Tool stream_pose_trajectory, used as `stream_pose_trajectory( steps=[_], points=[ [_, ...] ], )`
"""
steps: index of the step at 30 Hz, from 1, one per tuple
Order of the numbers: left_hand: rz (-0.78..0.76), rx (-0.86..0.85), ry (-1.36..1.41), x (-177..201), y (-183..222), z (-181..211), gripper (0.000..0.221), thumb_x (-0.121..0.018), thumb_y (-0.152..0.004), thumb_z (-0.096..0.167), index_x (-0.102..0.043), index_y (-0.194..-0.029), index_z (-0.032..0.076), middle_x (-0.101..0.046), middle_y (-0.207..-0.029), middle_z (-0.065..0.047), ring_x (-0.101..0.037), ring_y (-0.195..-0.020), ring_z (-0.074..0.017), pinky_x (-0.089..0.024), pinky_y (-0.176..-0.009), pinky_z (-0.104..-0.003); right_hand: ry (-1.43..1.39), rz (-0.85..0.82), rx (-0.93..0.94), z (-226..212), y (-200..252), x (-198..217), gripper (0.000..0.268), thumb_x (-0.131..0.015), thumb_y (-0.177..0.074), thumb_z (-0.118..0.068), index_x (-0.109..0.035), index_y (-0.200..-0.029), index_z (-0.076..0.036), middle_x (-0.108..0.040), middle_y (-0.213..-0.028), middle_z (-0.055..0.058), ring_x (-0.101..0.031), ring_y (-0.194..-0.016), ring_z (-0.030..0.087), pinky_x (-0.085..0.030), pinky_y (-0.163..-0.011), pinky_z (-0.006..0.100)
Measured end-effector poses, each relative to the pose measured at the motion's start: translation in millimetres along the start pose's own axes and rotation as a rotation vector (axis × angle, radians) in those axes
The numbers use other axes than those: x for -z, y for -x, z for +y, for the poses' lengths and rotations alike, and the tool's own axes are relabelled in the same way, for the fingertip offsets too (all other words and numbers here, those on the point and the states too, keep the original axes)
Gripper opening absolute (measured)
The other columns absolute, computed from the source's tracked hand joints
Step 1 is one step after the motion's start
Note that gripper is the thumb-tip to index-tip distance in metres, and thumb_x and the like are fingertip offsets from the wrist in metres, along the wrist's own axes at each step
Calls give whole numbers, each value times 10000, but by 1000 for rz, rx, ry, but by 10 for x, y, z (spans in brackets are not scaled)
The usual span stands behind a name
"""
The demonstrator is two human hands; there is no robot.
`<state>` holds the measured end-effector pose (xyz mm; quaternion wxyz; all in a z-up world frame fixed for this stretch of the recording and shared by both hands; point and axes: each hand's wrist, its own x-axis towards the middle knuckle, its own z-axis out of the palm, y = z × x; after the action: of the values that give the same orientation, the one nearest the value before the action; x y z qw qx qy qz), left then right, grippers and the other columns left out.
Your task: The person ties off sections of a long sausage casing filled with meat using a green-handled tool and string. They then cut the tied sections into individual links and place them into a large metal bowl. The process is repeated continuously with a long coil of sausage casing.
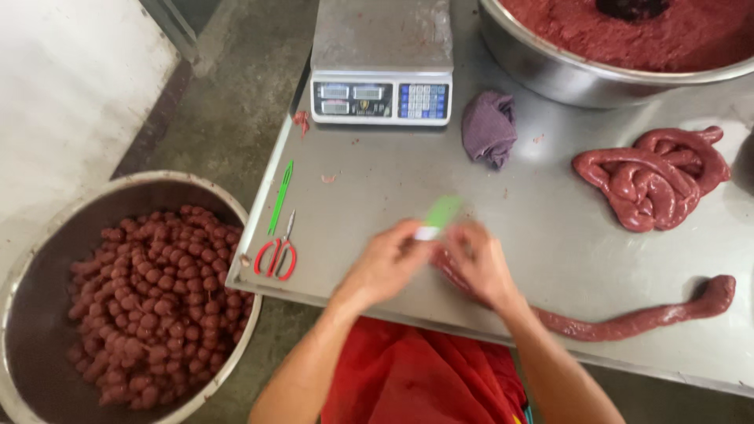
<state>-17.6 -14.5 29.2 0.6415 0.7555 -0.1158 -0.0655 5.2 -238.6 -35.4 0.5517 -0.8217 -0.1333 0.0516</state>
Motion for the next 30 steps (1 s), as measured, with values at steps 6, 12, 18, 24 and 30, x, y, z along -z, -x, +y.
stream_pose_trajectory(
  steps=[6, 12, 18, 24, 30],
  points=[
    [109, -115, 819, 218, -188, 764, 238, -606, -1017, 136, -632, -1244, 71, -674, -788, -50, -620, -565, -116, -515, -473, -273, -476, -334, -42, -409, -372, 44, 337, -730, -882, -131, -662, -1205, -66, -717, -991, 125, -685, -966, 297, -593, -850, 428],
    [279, 348, 789, -432, 175, -531, 136, -647, -1003, 181, -644, -1088, 74, -713, -864, -51, -619, -621, -127, -495, -546, -258, -722, -10, -300, -216, -441, 65, 265, -640, -922, -188, -737, -1129, -53, -795, -1098, 113, -745, -1014, 267, -622, -902, 396],
    [520, 414, 904, -350, 539, -995, 165, -636, -963, 141, -665, -1112, 77, -741, -909, -86, -660, -642, -163, -519, -531, -301, 337, -129, -471, -127, -467, -269, 279, -720, -890, -237, -752, -1052, -12, -796, -939, 196, -751, -828, 285, -577, -765, 389],
    [612, 625, 838, -115, 1087, -978, 180, -634, -943, 159, -659, -1087, 54, -747, -891, -125, -667, -633, -208, -518, -506, -347, 296, 50, -76, -82, 27, -310, 319, -767, -795, -203, -724, -1043, -8, -730, -1031, 157, -666, -943, 308, -511, -836, 415],
    [397, 211, 433, -617, 1272, -571, 200, -634, -992, 107, -670, -1164, 11, -773, -971, -95, -717, -866, -165, -594, -799, -326, 467, 363, 130, 368, 241, -631, 303, -832, -770, -143, -615, -939, -17, -679, -901, 131, -606, -871, 346, -444, -849, 460]
  ],
)
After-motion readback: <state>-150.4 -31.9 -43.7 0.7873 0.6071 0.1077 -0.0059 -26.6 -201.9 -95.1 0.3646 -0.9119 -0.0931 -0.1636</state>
